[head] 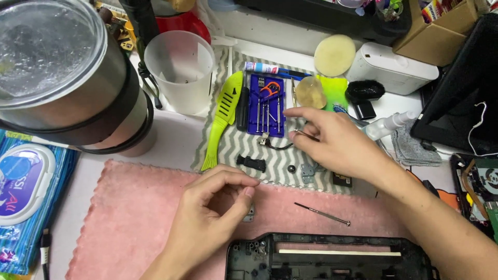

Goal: Disassembling internal components of a laptop chassis using a precision screwdriver and manual prying.

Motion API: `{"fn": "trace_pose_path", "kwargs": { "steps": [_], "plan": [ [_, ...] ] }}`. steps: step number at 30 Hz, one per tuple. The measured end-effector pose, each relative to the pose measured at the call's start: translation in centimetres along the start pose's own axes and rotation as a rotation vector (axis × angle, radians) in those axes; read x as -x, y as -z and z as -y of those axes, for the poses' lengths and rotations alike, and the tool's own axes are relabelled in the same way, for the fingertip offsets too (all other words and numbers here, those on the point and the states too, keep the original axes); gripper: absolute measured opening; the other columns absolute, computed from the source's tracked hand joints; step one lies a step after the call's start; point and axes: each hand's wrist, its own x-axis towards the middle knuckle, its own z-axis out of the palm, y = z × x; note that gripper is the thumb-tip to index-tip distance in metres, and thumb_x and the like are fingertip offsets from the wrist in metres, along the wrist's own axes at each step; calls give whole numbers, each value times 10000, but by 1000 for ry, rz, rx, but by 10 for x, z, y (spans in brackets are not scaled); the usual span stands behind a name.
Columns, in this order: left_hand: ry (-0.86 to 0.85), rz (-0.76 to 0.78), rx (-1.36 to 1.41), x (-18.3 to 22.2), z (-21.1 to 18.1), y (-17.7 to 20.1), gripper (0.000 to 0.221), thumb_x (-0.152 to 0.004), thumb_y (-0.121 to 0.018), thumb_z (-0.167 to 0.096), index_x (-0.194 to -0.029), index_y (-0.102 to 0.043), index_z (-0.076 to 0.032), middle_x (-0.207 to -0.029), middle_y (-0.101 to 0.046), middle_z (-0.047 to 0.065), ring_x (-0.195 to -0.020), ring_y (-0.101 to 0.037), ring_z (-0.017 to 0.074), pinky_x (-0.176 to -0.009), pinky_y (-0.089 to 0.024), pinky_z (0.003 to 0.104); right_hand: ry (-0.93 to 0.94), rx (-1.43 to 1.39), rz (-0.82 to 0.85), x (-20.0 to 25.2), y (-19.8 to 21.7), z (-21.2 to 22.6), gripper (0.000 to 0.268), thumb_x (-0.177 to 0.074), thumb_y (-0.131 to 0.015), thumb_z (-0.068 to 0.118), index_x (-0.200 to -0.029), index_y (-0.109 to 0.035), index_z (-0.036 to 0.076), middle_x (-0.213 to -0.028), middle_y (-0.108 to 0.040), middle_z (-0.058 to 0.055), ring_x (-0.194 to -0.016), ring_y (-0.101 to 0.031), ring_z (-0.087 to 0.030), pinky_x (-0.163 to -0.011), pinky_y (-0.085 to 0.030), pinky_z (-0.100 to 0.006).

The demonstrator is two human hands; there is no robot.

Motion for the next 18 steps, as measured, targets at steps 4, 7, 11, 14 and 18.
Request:
{"fn": "trace_pose_path", "kwargs": {
  "steps": [4, 7, 11, 14, 18],
  "plan": [
    [23, 13, -20, 0, 1, 0, 123, -979, -810, -137, -1063, -899, -125, -1041, -903, 14, -997, -844, 143, -922, -684, 295, 45, -88, 56, -12, -5, 2, 584, -1102, -697, 360, -1671, -654, 230, -566, -452, 91, -475, -427, -116, -490, -354, -352],
    [5, 5, -31, 0, 1, -1, 109, -983, -809, -143, -1044, -897, -123, -1023, -895, 10, -984, -841, 141, -909, -669, 285, -77, -233, 151, -16, -7, 13, 723, -1080, -723, 360, -1778, -552, 283, -642, -709, 9, -496, -478, -115, -508, -346, -331],
    [-1, 5, -31, 0, 2, -1, 107, -981, -809, -135, -1040, -896, -117, -1023, -893, 12, -985, -838, 141, -898, -664, 279, -124, -470, 180, -22, -14, 9, 764, -1069, -720, 281, -1802, -507, 248, -683, -670, -13, -550, -528, -121, -498, -375, -305],
    [-6, 8, -33, 0, 2, -1, 107, -984, -805, -131, -1042, -893, -114, -1021, -889, 13, -979, -834, 140, -890, -655, 276, -114, -567, 189, -22, -18, 5, 778, -1067, -723, 250, -1809, -488, 240, -667, -636, -19, -534, -491, -118, -488, -364, -300],
    [15, 16, -42, 1, 2, -1, 121, -973, -815, -131, -1055, -904, -120, -1032, -898, 11, -986, -836, 137, -889, -667, 277, -186, -622, 212, -16, -11, 12, 748, -1084, -714, 215, -1803, -527, 307, -699, -612, -8, -568, -470, -114, -487, -338, -278]
  ]
}}
